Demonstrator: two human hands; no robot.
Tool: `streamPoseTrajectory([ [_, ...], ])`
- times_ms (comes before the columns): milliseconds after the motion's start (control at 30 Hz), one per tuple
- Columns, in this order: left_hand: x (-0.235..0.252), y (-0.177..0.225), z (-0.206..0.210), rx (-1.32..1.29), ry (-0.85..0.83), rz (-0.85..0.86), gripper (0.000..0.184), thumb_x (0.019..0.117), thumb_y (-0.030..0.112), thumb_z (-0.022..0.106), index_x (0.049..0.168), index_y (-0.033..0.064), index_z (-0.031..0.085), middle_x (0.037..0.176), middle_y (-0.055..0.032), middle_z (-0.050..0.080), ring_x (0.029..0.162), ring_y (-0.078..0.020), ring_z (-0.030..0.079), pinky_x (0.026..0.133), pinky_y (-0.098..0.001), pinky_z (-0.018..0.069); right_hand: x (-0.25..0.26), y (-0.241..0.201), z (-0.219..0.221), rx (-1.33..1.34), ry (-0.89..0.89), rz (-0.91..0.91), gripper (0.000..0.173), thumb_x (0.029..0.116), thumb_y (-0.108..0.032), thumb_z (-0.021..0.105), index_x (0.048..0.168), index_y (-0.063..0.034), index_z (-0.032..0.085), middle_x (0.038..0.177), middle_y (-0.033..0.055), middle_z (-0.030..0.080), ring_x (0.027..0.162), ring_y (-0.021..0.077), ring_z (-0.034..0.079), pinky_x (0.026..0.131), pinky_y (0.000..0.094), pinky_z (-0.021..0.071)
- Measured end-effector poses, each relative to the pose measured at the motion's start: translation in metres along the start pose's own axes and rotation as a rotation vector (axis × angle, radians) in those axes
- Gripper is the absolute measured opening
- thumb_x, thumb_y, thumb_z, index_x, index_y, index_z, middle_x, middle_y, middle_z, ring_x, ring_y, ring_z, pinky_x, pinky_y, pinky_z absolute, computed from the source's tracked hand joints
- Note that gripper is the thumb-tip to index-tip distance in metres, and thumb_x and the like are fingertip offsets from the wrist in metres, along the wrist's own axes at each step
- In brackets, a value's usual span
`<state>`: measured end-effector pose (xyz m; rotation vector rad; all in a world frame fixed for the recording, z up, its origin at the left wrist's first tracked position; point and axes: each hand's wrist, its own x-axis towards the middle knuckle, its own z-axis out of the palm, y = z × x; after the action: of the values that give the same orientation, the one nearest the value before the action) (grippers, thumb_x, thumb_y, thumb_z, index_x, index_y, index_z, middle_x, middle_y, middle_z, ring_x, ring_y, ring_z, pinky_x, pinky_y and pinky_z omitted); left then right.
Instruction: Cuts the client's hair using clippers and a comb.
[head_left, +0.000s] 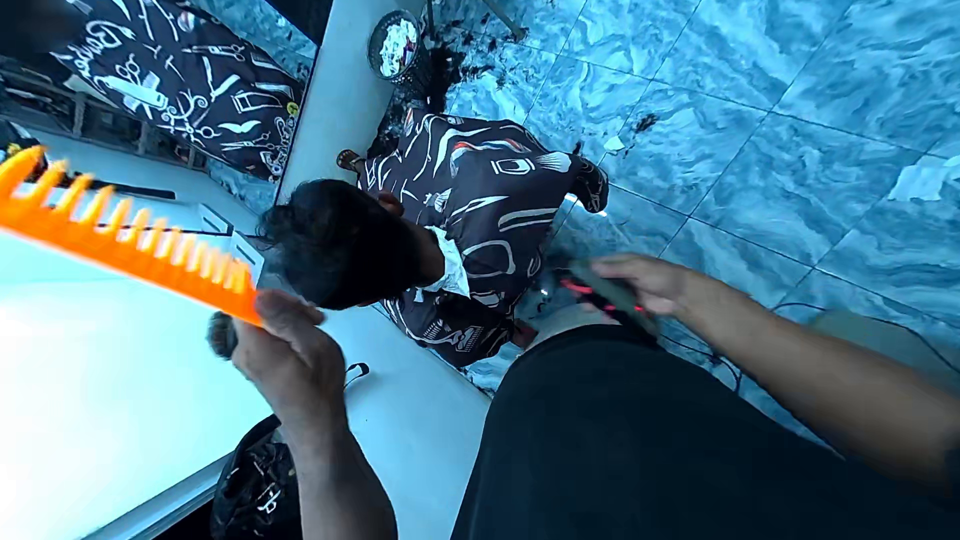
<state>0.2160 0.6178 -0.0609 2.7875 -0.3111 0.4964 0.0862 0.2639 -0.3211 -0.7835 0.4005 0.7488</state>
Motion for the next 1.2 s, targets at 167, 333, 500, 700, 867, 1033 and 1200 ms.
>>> streamPoseTrajectory([
  [167,-0.025,0.016,0.050,0.223,-0.475,-0.183,0.051,0.1100,0.047,0.036,0.118,0.0014,0.058,0.069,-0.0143,0.065,0.061,-0.0340,0.067,0.058,-0.0577,0.0551,-0.054,0.084,-0.071,0.321,0.281,0.031,0.047,0.1072,-0.055,0.030,0.133,-0.0262,0.055,0.121,0.0015,0.068,0.089,0.0195,0.072,0.061,0.0379,0.0626],
  [333,-0.105,-0.040,0.028,0.229,-1.000,-0.120,0.056,0.1078,0.052,0.032,0.104,0.0096,0.068,0.066,-0.0089,0.060,0.062,-0.0294,0.063,0.057,-0.0534,0.0524,-0.054,0.087,-0.060,0.349,0.309,-0.111,0.044,0.1027,-0.055,0.044,0.133,-0.0246,0.056,0.121,0.0030,0.067,0.086,0.0204,0.073,0.057,0.0376,0.0633],
  [500,-0.110,-0.015,0.053,-0.128,-0.737,-0.175,0.049,0.1109,0.035,0.029,0.128,-0.0025,0.055,0.070,-0.0064,0.063,0.059,-0.0206,0.065,0.058,-0.0443,0.0587,-0.046,0.071,-0.030,0.364,0.315,-0.233,0.045,0.1034,-0.054,0.046,0.133,-0.0220,0.056,0.121,0.0060,0.067,0.084,0.0216,0.073,0.059,0.0381,0.0637],
  [700,-0.060,0.025,0.084,0.081,-1.005,-0.148,0.045,0.1090,0.035,0.030,0.128,0.0031,0.055,0.094,-0.0185,0.070,0.092,-0.0370,0.071,0.079,-0.0589,0.0559,-0.063,0.071,0.010,0.194,0.404,-0.282,0.051,0.0984,-0.052,0.058,0.138,-0.0204,0.052,0.123,0.0097,0.066,0.089,0.0272,0.073,0.061,0.0421,0.0637],
  [867,-0.094,0.035,0.088,-0.342,-0.971,0.068,0.043,0.1111,0.037,0.032,0.125,0.0061,0.059,0.083,-0.0114,0.068,0.081,-0.0293,0.070,0.076,-0.0525,0.0568,-0.069,0.123,0.049,0.296,0.558,-0.426,0.046,0.1038,-0.047,0.047,0.140,-0.0190,0.049,0.124,0.0086,0.066,0.087,0.0253,0.073,0.060,0.0416,0.0635],
  [1033,-0.107,-0.004,0.118,-0.236,-0.919,0.244,0.044,0.1098,0.041,0.034,0.125,0.0119,0.064,0.089,-0.0133,0.072,0.087,-0.0340,0.072,0.076,-0.0566,0.0566,-0.062,0.190,0.108,0.486,0.650,-0.553,0.044,0.1065,-0.049,0.039,0.135,-0.0197,0.053,0.118,0.0066,0.069,0.081,0.0224,0.073,0.058,0.0394,0.0627],
  [1200,-0.137,-0.197,0.039,-0.060,-1.275,0.216,0.049,0.1053,0.050,0.044,0.103,0.0104,0.073,0.083,-0.0158,0.069,0.083,-0.0375,0.069,0.076,-0.0638,0.0539,-0.068,0.248,0.150,0.564,0.747,-0.536,0.048,0.1036,-0.055,0.042,0.135,-0.0207,0.053,0.115,0.0062,0.070,0.078,0.0213,0.072,0.058,0.0384,0.0621],
])
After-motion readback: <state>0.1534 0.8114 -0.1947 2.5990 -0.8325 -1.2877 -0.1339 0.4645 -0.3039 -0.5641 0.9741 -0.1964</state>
